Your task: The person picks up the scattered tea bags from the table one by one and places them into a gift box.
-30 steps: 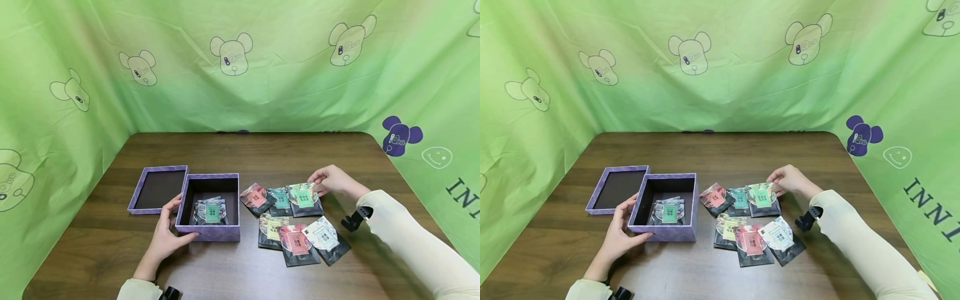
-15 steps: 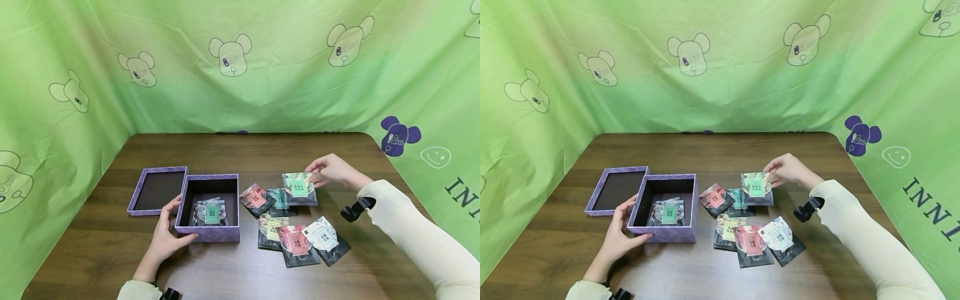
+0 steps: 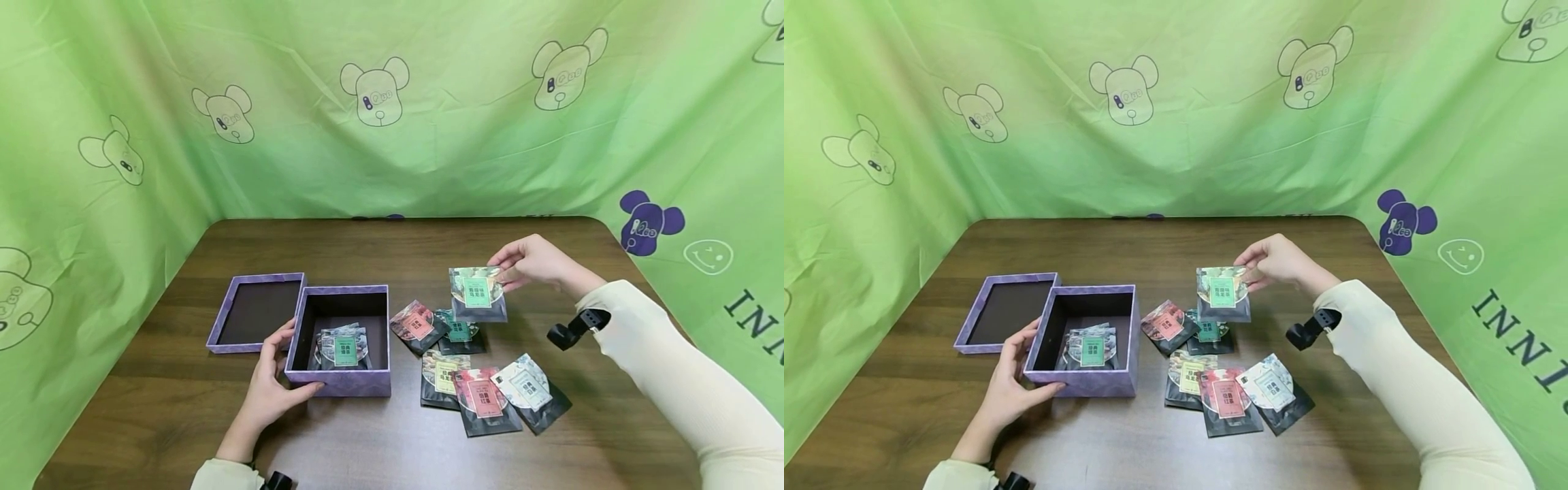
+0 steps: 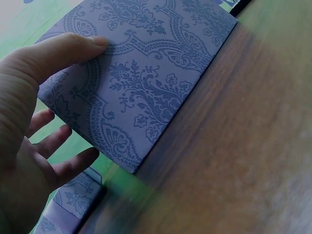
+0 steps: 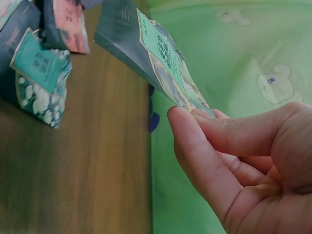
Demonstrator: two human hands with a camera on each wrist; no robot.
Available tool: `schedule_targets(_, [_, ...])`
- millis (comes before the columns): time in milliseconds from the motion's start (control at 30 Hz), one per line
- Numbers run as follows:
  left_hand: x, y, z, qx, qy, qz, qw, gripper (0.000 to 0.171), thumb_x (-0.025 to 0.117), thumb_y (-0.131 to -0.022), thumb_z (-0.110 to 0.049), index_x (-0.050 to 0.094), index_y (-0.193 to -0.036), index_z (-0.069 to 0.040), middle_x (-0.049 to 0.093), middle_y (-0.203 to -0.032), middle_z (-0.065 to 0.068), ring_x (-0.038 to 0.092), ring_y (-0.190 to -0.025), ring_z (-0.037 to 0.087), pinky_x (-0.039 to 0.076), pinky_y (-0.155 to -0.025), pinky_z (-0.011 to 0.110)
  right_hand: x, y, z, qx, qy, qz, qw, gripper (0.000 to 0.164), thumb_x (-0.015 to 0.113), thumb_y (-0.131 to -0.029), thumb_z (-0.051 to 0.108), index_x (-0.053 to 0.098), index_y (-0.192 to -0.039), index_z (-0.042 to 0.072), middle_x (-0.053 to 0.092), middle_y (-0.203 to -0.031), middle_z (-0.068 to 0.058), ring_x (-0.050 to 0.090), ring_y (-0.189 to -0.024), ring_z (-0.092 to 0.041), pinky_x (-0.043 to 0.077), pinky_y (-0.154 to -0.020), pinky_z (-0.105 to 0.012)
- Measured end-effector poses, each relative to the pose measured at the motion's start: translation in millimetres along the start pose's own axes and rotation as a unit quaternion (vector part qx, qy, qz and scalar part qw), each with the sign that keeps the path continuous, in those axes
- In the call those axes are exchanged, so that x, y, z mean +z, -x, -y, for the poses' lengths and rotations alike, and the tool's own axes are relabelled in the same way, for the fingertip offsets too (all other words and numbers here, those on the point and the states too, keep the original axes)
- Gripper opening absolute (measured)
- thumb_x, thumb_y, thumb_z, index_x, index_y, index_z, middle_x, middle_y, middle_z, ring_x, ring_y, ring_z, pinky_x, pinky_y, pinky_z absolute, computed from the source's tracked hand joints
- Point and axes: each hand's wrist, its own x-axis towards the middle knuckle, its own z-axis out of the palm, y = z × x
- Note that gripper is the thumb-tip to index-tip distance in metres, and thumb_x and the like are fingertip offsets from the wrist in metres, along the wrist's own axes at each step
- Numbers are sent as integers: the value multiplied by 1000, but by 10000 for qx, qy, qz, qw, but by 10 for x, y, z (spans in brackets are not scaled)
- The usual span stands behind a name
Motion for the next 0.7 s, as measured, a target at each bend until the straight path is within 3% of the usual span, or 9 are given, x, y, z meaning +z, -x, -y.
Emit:
schedule_targets(233, [-5, 3, 5, 53, -38, -1, 10000, 92, 86, -55, 21, 39, -133, 12, 34, -147, 34, 47, -125, 18, 45, -95, 17, 39, -33, 144, -121, -52, 75, 9999, 34, 61, -86, -17, 53, -118, -24, 67, -84, -11, 67, -72, -17, 60, -71, -37])
schedule_targets(533, [-11, 11, -1, -136, -134, 26, 9998, 92, 86, -55, 20, 38, -133, 11, 35, -148, 31, 47, -126, 17, 45, -95, 17, 177, -84, 364, -401, -90, 203, 9990, 33, 64, -87, -14, 55, -117, -23, 67, -83, -10, 67, -72, -16, 60, -71, -35])
schedule_targets(700, [-6, 5, -7, -10, -78, 22, 10000, 93, 87, -55, 20, 38, -133, 12, 34, -147, 34, 47, -126, 16, 45, -95, 16, 273, -135, 490, -513, 26, 266, 9983, 31, 66, -86, -13, 58, -115, -21, 68, -83, -11, 68, -71, -16, 60, -72, -36])
